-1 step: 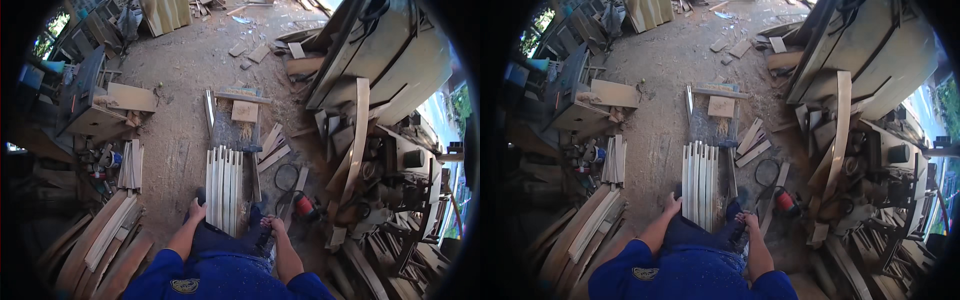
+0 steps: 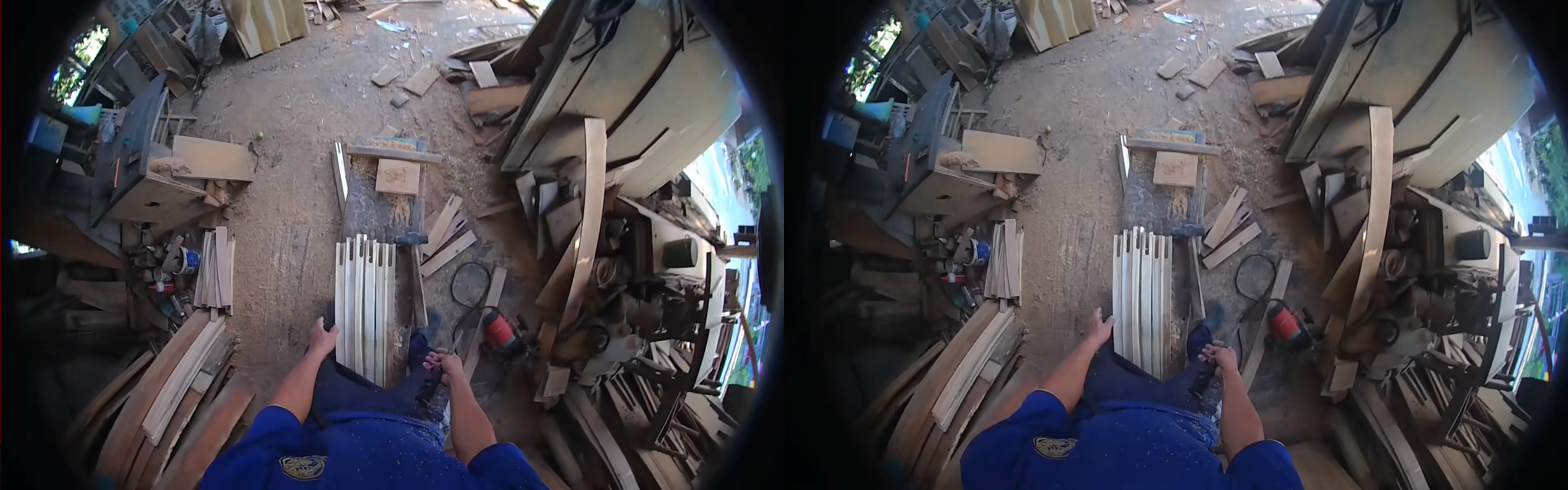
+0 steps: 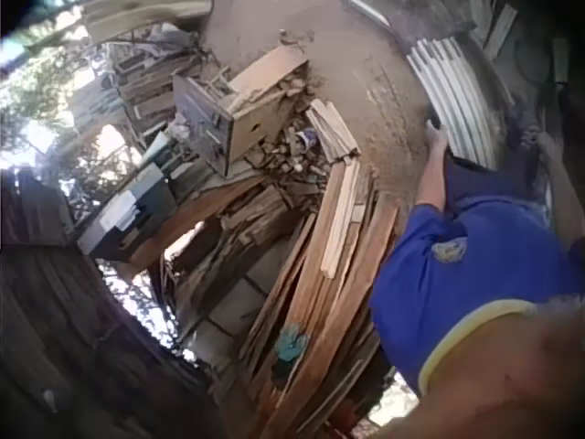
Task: The person chisels grooves into wooden slats using a chisel and hammer while sitting on the floor.
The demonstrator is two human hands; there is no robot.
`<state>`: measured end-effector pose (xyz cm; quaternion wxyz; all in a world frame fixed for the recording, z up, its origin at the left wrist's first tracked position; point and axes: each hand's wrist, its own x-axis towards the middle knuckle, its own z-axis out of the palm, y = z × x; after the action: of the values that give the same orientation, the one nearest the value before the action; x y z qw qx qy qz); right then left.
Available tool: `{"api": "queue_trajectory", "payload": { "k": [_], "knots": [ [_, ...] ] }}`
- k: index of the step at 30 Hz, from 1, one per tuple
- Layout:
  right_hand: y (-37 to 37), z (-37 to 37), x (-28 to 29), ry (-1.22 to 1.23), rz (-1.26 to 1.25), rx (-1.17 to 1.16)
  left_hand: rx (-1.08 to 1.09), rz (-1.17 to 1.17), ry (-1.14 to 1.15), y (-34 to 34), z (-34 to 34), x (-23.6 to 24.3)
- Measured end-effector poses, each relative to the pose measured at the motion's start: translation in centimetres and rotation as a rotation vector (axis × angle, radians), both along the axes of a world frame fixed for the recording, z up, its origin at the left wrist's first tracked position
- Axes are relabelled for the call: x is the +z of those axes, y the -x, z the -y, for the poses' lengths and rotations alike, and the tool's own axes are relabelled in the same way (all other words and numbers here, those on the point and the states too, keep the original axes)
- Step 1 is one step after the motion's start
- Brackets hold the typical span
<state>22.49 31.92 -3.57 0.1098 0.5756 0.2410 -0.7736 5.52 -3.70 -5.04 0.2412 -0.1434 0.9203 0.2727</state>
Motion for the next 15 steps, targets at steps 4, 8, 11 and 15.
{"api": "queue_trajectory", "payload": {
  "k": [4,8,11,15],
  "knots": [
    [1.3,1.3,-2.2,-0.182,0.089,0.107,0.091,0.146,-0.127,4.9,-4.2,-1.1],
    [2.5,2.1,-6.6,-0.7,0.0,0.239,0.125,0.161,-0.059,7.6,-8.6,-1.2],
    [9.6,0.2,-6.3,-0.91,-0.102,0.412,0.018,-0.039,0.124,6.9,-8.5,-3.1],
    [17.0,-2.9,-5.2,-0.687,-0.085,0.873,0.036,0.072,-0.08,7.9,-8.0,-3.2]
  ]
}}
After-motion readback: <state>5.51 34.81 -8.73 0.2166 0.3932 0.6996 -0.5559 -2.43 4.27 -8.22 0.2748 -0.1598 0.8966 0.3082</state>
